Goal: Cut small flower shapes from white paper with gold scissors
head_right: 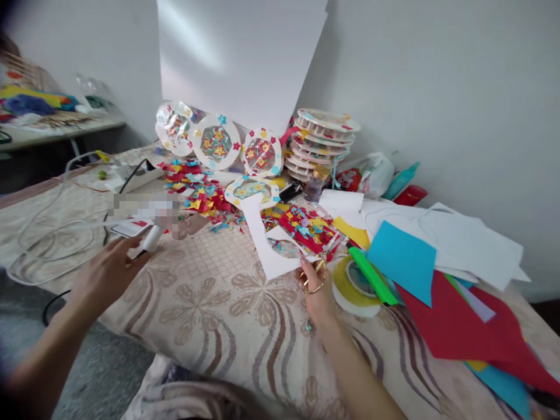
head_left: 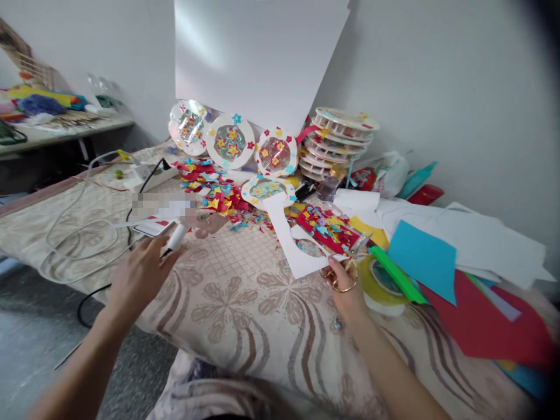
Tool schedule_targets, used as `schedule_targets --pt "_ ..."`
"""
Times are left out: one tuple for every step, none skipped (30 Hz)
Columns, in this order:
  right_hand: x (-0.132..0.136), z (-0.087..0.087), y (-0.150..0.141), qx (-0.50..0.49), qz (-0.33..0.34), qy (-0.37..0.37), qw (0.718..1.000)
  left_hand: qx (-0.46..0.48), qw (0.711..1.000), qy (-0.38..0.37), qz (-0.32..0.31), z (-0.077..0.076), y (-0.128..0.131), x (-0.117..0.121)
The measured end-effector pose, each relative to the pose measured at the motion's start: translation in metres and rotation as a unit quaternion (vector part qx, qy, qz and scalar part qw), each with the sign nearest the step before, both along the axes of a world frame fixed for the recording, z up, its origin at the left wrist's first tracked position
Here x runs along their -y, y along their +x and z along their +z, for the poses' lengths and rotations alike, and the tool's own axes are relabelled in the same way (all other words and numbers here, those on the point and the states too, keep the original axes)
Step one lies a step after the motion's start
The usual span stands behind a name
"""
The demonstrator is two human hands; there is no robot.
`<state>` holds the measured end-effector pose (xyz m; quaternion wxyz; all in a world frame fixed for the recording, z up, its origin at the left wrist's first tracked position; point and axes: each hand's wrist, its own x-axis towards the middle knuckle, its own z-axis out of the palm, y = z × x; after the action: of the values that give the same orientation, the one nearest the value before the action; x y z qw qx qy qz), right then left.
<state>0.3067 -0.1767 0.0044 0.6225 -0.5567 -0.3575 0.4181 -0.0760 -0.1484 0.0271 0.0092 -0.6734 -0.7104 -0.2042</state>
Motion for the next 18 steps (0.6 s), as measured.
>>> schedule_targets --pt "0.0 -0.001 0.0 -0.008 -0.001 0.001 1.0 0.033 0.999 0.004 -0.007 0.002 0.01 0.01" --pt "-0.001 -0.003 0.0 -0.014 -0.004 0.003 1.0 0.079 0.996 -0.005 -0.041 0.004 0.022 0.018" --pt "-0.001 -0.004 0.0 -0.019 -0.008 0.006 1.0 0.133 0.986 -0.039 -0.098 0.005 0.036 0.023" --pt "-0.002 -0.006 -0.001 -0.023 -0.009 0.008 1.0 0.186 0.962 -0.097 -0.173 0.005 0.052 0.024" --pt "-0.002 -0.007 -0.001 -0.025 -0.009 0.008 1.0 0.235 0.931 -0.141 -0.24 0.004 0.07 0.022" --pt "-0.002 -0.008 -0.001 -0.028 -0.007 0.008 1.0 0.271 0.901 -0.171 -0.293 0.004 0.089 0.017" --pt "-0.003 -0.009 -0.001 -0.032 -0.006 0.01 0.999 0.298 0.879 -0.185 -0.321 0.003 0.108 0.008" --pt "-0.003 -0.01 -0.001 -0.037 -0.005 0.013 0.999 0.321 0.864 -0.195 -0.336 0.002 0.127 -0.002" --pt "-0.003 -0.01 -0.001 -0.041 -0.007 0.019 0.999 0.346 0.846 -0.206 -0.349 0.002 0.145 -0.013" --pt "-0.003 -0.01 -0.001 -0.043 -0.012 0.024 0.999 0.373 0.823 -0.224 -0.366 0.002 0.162 -0.025" --pt "-0.004 -0.009 -0.001 -0.045 -0.018 0.03 0.998 0.388 0.798 -0.256 -0.385 0.002 0.176 -0.036" --pt "-0.004 -0.009 -0.001 -0.046 -0.023 0.034 0.998 0.4 0.782 -0.274 -0.392 0.002 0.188 -0.046" --pt "-0.004 -0.008 -0.001 -0.047 -0.025 0.036 0.998 0.409 0.77 -0.286 -0.397 0.001 0.197 -0.055" --pt "-0.004 -0.008 -0.001 -0.05 -0.025 0.037 0.998 0.419 0.761 -0.296 -0.397 0.0 0.203 -0.062" --pt "-0.005 -0.007 -0.001 -0.055 -0.024 0.039 0.997 0.432 0.753 -0.301 -0.395 -0.001 0.207 -0.068" --pt "-0.005 -0.007 -0.001 -0.062 -0.021 0.043 0.997 0.448 0.746 -0.302 -0.39 -0.003 0.208 -0.072" --pt "-0.006 -0.007 0.0 -0.072 -0.019 0.049 0.996 0.464 0.739 -0.304 -0.383 -0.006 0.207 -0.074" --pt "-0.006 -0.007 0.0 -0.081 -0.017 0.054 0.995 0.477 0.734 -0.304 -0.376 -0.009 0.204 -0.076"
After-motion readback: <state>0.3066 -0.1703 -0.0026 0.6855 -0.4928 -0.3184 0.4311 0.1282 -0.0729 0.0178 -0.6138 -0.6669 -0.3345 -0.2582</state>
